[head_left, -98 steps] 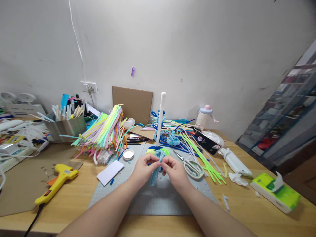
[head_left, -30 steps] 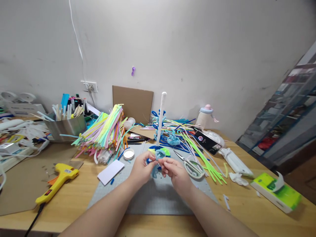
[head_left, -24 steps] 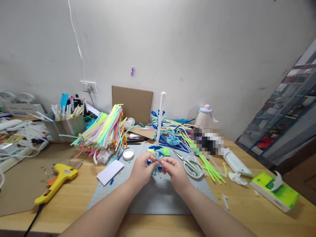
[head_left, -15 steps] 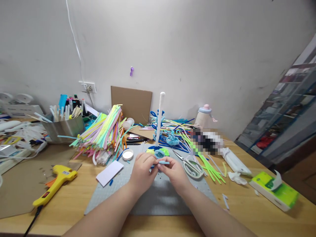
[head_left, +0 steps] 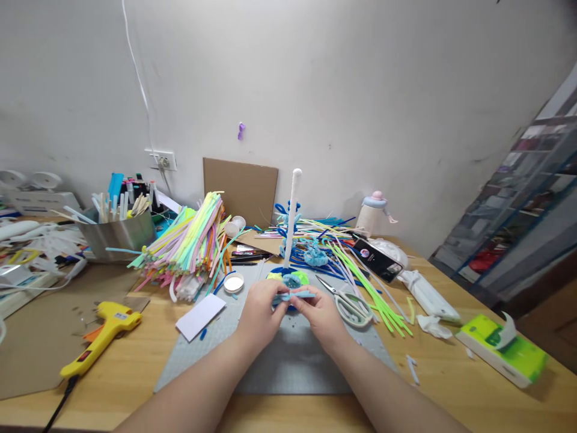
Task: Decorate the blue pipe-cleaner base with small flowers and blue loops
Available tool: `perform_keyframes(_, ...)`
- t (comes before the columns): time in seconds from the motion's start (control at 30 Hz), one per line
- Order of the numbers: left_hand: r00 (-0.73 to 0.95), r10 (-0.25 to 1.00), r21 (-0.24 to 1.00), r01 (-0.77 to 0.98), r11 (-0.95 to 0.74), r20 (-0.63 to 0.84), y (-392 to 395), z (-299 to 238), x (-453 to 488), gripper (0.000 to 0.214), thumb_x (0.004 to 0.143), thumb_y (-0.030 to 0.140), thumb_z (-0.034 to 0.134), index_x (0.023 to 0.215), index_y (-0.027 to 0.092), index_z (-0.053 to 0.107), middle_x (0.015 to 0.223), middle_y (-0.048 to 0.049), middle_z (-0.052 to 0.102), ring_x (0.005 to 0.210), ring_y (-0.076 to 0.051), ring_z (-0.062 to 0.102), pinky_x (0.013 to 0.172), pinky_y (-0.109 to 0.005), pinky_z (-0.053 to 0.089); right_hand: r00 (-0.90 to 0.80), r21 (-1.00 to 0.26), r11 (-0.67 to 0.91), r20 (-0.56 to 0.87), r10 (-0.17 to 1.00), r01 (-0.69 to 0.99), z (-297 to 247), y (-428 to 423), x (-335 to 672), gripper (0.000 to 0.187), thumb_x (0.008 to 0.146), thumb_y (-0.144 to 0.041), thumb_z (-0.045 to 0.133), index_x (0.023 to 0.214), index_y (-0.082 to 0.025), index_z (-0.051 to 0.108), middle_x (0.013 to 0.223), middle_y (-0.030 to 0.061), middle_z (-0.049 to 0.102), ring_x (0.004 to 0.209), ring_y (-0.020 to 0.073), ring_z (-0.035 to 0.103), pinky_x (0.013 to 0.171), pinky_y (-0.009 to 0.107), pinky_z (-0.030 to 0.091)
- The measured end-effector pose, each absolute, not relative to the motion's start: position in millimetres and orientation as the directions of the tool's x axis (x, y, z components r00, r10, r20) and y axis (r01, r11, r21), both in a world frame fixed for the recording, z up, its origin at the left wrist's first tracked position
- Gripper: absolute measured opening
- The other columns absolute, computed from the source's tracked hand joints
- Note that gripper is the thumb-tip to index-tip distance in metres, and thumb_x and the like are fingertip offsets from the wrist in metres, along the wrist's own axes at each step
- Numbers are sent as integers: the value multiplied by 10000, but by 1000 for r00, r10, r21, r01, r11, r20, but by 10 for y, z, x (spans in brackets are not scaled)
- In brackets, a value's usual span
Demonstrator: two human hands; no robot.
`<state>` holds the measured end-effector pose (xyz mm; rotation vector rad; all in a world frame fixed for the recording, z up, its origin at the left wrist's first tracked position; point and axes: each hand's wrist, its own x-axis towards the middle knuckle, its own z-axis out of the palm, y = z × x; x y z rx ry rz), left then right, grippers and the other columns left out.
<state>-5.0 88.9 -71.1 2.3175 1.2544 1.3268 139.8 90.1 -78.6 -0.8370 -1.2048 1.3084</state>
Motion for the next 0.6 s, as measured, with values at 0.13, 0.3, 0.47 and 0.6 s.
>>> perform_keyframes(0.13,239,747,512,598,-617,620,903,-726,-59,51,752,172,552,781,211,567,783,-23,642,786,-188,561,740,-321,392,-115,-954,216,243,963,-205,-828,924,1388,190,675,-357,683,752,-185,658,739,40,656,746,196,590,720,335,462)
perform_keyframes(0.3,237,742,489,622,-612,627,905,-736,-59,78,719,133,568,739,209,566,753,-14,645,762,-184,564,740,-319,381,-98,-963,189,211,973,-194,-883,947,1372,214,656,-366,698,751,-178,654,745,52,667,746,205,599,726,349,464)
perform_keyframes(0.47,244,743,478,633,-609,623,905,-732,-52,97,710,108,558,732,202,565,755,-21,646,764,-189,560,731,-324,380,-143,-958,118,159,977,-261,-905,960,1380,254,635,-358,716,785,-168,642,740,39,666,738,186,600,722,331,460)
perform_keyframes(0.6,258,742,467,640,-611,618,905,-739,-41,61,721,132,564,720,193,569,731,-31,642,748,-193,561,721,-331,385,-154,-954,127,173,973,-270,-900,943,1377,234,645,-351,708,768,-170,628,714,23,643,725,170,582,698,303,452)
